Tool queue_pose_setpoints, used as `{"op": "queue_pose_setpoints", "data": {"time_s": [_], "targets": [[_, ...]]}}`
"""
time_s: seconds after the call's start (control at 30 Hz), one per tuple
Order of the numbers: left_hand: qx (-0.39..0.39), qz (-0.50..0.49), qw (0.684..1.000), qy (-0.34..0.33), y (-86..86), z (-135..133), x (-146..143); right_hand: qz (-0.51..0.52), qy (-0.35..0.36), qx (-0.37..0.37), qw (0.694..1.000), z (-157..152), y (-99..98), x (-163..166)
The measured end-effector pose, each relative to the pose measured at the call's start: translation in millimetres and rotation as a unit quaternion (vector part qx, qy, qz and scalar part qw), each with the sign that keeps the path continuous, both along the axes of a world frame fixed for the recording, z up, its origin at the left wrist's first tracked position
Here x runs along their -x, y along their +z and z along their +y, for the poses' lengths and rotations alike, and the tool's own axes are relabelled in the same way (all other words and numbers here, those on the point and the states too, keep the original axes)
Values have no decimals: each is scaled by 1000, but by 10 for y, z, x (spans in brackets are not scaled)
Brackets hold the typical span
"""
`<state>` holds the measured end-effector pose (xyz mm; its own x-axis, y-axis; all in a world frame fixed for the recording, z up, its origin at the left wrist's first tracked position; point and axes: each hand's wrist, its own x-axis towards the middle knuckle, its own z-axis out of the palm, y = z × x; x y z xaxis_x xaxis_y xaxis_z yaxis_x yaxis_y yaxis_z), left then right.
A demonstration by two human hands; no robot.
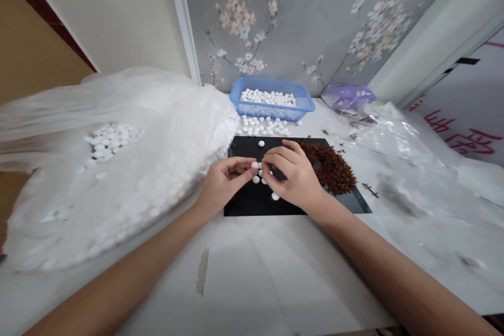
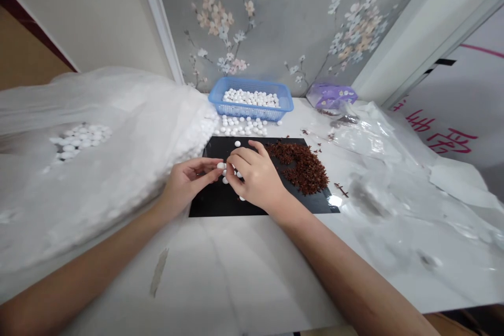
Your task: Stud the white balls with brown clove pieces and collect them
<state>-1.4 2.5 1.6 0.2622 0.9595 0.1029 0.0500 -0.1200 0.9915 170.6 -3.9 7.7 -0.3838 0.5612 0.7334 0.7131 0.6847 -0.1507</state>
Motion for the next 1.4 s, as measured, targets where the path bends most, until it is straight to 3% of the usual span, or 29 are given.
{"op": "queue_pose_setpoints", "data": {"time_s": [0.23, 0.5, 0.8, 1.13, 1.4], "targets": [[0, 3, 1000, -3, -38, 33, 1, 28, 47, 25, 998, 19, 8, -8], [9, 8, 1000, -6, -24, 29, 7, 23, 62, -2, 998, 30, 12, -26], [4, 7, 1000, -19, 30, 19, 2, 35, 86, 113, 989, -10, 37, -52], [-4, -3, 999, -40, -7, 44, 17, 35, 84, 112, 989, 1, -3, -34], [14, 7, 1000, -5, -28, 67, 18, 54, 85, 123, 987, 3, -37, -17]]}}
